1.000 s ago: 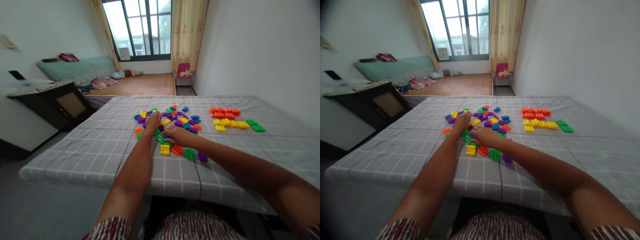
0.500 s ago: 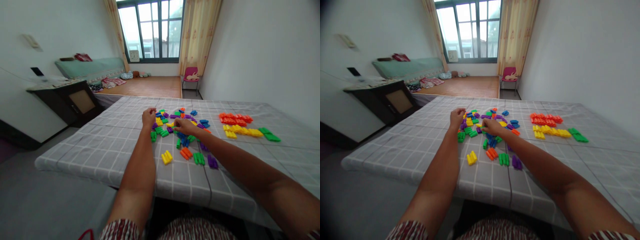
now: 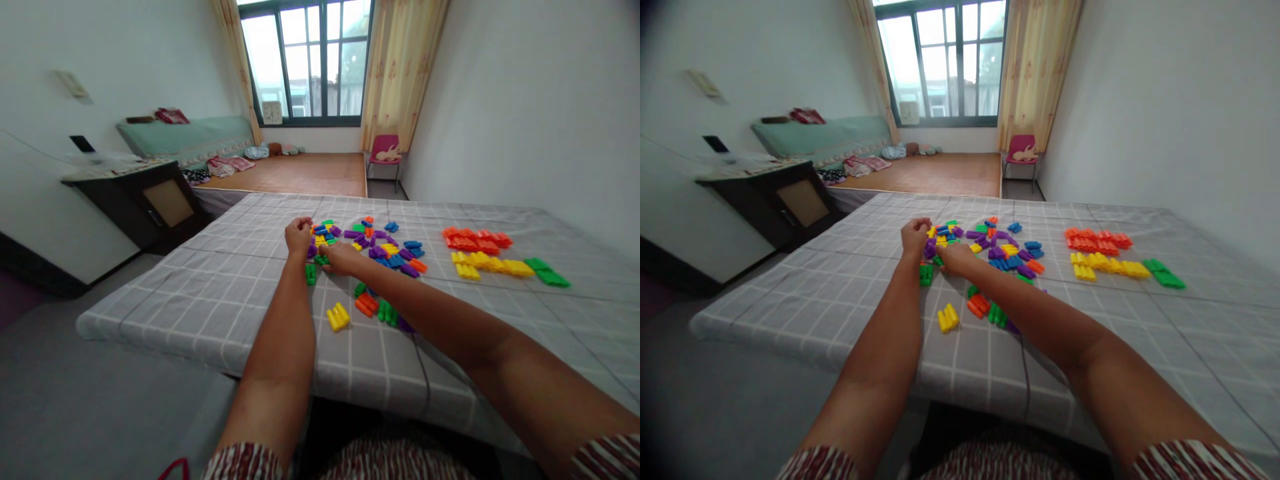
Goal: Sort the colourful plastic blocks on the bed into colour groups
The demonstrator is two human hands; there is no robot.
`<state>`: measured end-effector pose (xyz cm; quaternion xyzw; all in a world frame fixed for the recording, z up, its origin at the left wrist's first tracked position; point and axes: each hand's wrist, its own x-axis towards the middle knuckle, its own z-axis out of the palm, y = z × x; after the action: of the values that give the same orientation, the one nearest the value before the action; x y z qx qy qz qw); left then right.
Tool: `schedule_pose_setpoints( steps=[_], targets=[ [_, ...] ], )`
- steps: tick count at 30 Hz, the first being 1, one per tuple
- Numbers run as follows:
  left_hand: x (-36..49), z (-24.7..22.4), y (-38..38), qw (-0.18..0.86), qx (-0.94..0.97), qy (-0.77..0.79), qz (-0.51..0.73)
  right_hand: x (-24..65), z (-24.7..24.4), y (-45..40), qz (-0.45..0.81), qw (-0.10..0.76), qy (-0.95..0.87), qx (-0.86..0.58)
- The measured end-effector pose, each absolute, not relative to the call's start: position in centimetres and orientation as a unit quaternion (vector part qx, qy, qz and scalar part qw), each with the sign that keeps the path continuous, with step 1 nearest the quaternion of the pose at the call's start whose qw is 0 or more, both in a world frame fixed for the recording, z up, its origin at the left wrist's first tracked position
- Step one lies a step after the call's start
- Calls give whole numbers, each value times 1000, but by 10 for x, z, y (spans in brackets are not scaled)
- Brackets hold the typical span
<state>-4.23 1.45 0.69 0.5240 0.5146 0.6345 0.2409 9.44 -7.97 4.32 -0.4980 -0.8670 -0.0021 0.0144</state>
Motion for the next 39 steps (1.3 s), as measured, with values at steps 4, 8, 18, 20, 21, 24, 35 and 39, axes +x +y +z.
schedule_pose_setpoints(
  steps=[4, 8, 18, 20, 21, 24, 35, 39],
  targets=[
    [-43, 6, 14, 247, 530, 519, 624, 124, 49, -77, 78, 101, -881, -456],
    [-42, 5, 14, 239, 541, 533, 605, 186, 57, -82, 151, 269, -857, -413],
    [-35, 16, 3, 108, 633, 602, 475, 459, 62, -120, 137, 465, -600, -636],
    [-36, 20, 0, 77, 648, 610, 450, 514, 52, -138, 85, 457, -533, -707],
    [-36, 21, -1, 69, 654, 613, 439, 538, 44, -148, 60, 437, -505, -741],
    [-35, 24, -3, 54, 667, 621, 408, 593, 16, -174, -3, 360, -449, -817],
    [-37, 22, -2, 36, 686, 625, 370, 620, -8, -195, 46, 215, -474, -853],
    [-34, 24, -5, 31, 689, 619, 377, 613, -8, -197, 67, 236, -520, -818]
  ],
)
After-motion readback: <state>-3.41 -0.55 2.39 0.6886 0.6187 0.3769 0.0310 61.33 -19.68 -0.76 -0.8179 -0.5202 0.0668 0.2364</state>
